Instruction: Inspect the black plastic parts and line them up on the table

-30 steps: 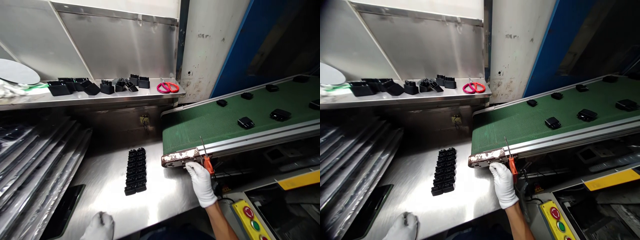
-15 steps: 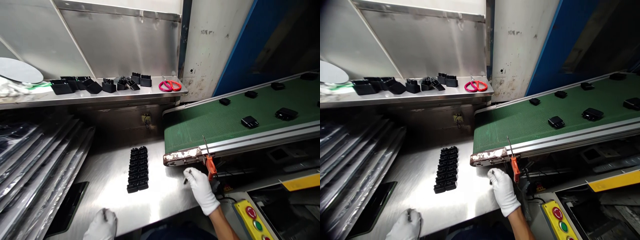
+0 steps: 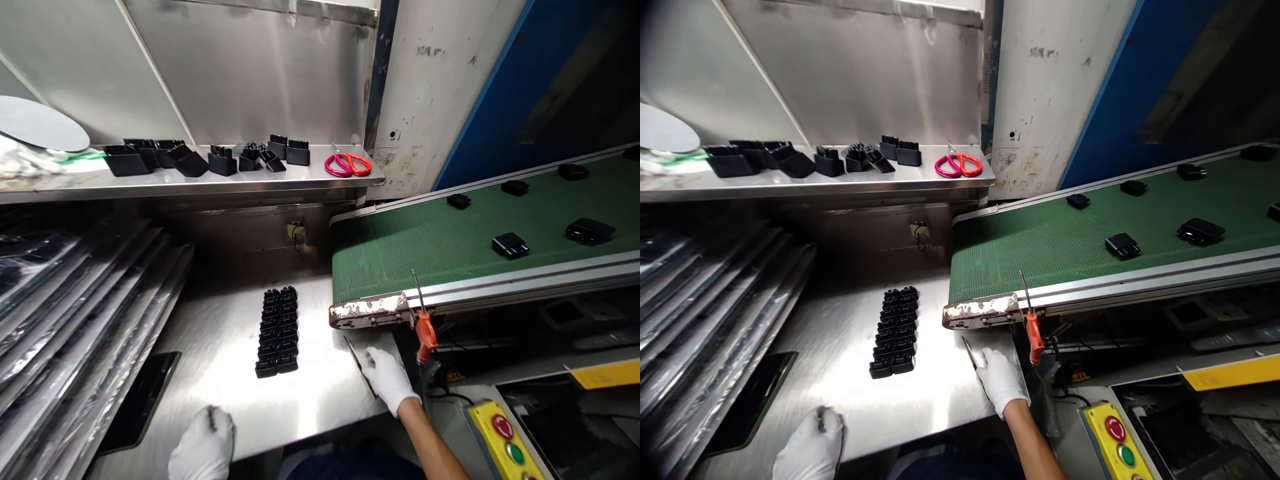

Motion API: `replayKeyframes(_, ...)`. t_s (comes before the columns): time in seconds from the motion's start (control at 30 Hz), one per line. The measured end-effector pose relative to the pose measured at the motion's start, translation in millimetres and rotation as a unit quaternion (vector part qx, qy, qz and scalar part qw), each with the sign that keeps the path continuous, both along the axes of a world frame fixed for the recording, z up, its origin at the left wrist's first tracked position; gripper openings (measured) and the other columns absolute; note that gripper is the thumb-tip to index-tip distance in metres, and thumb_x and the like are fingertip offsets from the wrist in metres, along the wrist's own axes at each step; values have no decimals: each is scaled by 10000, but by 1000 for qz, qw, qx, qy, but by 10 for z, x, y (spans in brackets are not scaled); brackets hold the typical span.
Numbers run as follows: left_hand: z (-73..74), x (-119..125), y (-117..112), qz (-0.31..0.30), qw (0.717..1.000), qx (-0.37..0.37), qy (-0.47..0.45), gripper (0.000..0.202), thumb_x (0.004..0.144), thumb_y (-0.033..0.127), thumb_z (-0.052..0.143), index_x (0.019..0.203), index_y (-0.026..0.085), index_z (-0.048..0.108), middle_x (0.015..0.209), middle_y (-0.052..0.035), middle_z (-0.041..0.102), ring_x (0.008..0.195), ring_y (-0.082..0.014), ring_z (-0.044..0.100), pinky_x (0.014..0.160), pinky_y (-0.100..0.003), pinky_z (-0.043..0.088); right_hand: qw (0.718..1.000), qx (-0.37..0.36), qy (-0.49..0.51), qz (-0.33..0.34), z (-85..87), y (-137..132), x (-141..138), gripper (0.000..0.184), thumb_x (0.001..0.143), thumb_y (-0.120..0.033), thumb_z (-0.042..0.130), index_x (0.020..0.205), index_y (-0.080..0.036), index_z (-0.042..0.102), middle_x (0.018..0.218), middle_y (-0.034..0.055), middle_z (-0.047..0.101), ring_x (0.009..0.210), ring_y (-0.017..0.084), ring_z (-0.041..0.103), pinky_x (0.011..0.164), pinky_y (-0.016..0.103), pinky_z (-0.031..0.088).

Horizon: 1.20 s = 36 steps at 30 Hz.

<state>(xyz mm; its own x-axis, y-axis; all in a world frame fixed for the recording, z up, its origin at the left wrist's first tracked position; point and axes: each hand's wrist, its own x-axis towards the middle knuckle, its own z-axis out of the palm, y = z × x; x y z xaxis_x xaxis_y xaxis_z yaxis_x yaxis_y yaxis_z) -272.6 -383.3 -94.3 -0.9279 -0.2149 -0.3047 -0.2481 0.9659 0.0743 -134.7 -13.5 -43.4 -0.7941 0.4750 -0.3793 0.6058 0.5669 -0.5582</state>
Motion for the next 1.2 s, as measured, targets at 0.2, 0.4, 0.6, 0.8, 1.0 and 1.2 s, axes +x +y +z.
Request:
replayKeyframes(0.2,-17,6,-4,-5,1000,-1,9,461,910,499,238,1016,225,593,1033,-168,686,874,-385,650,708,-404,425,1000,22,-18,-3,-193,-43,102,270,856,-302,593,1103,-197,621,1071,50,625,861,169,607,779,323,474)
replayKeyframes(0.4,24,4,27,-2,1000,-7,10,478,911,495,241,1000,209,614,1032,-181,689,836,-384,658,668,-400,427,995,100,-8,15,-209,-250,-5,160,901,-256,549,1032,-184,608,1016,48,624,945,202,585,845,374,462)
replayKeyframes(0.6,20,43,32,-5,1000,-4,24,471,922,481,238,1019,215,614,1033,-164,696,850,-364,657,696,-396,428,988,150,-37,27,-260,-348,-25,120,911,-178,529,979,-141,622,1019,89,648,984,226,595,885,410,458)
replayKeyframes(0.8,20,63,8,-7,1000,3,29,450,922,465,238,987,218,609,988,-160,698,850,-364,652,711,-402,415,994,94,-24,45,-302,-419,50,234,985,-220,363,1066,-148,570,856,90,721,758,212,683,651,302,463)
replayKeyframes(1.0,38,41,-14,-11,1000,14,19,441,917,478,237,978,227,594,1000,-159,698,844,-371,653,707,-402,413,995,90,4,52,-295,-557,45,272,964,-287,403,1168,-185,552,957,82,728,882,232,692,733,315,472)
replayKeyframes(1.2,73,16,-4,-13,1000,19,8,457,916,474,240,1072,212,581,1036,-169,694,861,-376,657,716,-407,422,992,119,-28,37,-190,-670,-39,200,822,-322,567,948,-172,607,958,114,702,906,293,675,750,368,493)
